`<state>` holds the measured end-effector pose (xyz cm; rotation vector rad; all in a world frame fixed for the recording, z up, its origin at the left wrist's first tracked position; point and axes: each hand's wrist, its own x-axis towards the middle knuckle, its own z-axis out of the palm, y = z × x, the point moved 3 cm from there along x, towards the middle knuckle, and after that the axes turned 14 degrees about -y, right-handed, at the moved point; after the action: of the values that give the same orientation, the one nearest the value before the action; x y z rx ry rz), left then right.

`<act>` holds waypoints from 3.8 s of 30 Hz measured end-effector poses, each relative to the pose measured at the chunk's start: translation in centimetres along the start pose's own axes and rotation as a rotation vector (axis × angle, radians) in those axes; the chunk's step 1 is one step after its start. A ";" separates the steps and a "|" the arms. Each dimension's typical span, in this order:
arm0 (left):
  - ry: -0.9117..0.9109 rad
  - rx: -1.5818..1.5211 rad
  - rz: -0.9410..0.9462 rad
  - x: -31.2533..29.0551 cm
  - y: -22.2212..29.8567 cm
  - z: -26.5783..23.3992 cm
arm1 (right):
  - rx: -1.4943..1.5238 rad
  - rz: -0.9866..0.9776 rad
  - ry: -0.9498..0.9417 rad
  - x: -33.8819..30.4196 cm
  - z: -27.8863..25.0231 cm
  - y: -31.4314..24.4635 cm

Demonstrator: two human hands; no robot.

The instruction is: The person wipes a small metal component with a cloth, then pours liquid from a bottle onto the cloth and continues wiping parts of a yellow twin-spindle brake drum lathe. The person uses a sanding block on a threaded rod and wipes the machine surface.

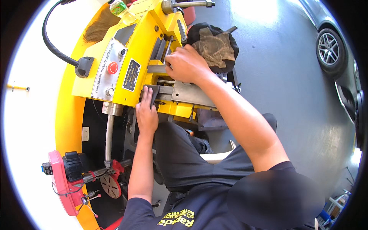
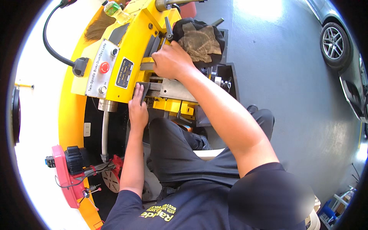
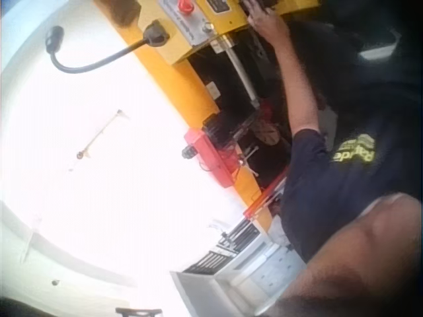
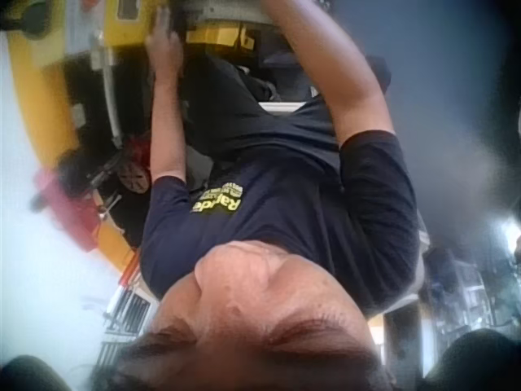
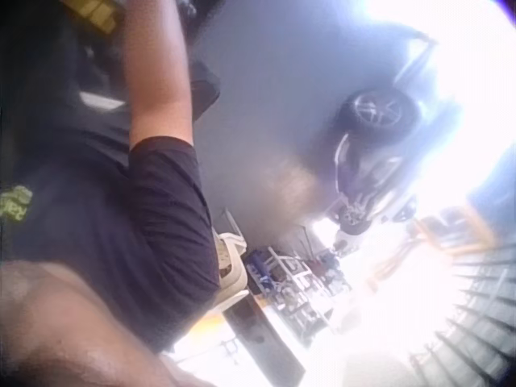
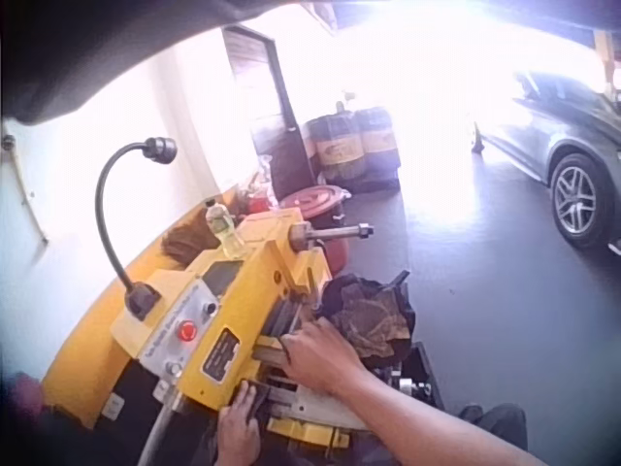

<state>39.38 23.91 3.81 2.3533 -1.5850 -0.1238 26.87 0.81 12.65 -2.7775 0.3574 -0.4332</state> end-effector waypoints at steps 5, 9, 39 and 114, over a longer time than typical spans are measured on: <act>-0.006 0.002 -0.046 0.5 1.0 0.4 | -0.009 0.021 -0.019 -0.4 -0.3 0.5; -0.004 -0.006 0.024 0.4 0.1 -0.1 | -0.003 0.011 -0.020 -0.1 -0.1 0.1; -0.020 0.175 -0.154 -0.4 6.5 0.0 | -0.018 0.000 -0.011 -0.2 0.1 0.3; -0.121 0.160 -0.020 -0.8 7.7 -0.1 | 0.000 -0.017 0.026 -0.7 0.5 -0.1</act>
<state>32.21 22.01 6.09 2.5270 -1.6841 -0.1519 26.43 1.23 12.10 -2.7797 0.3396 -0.4739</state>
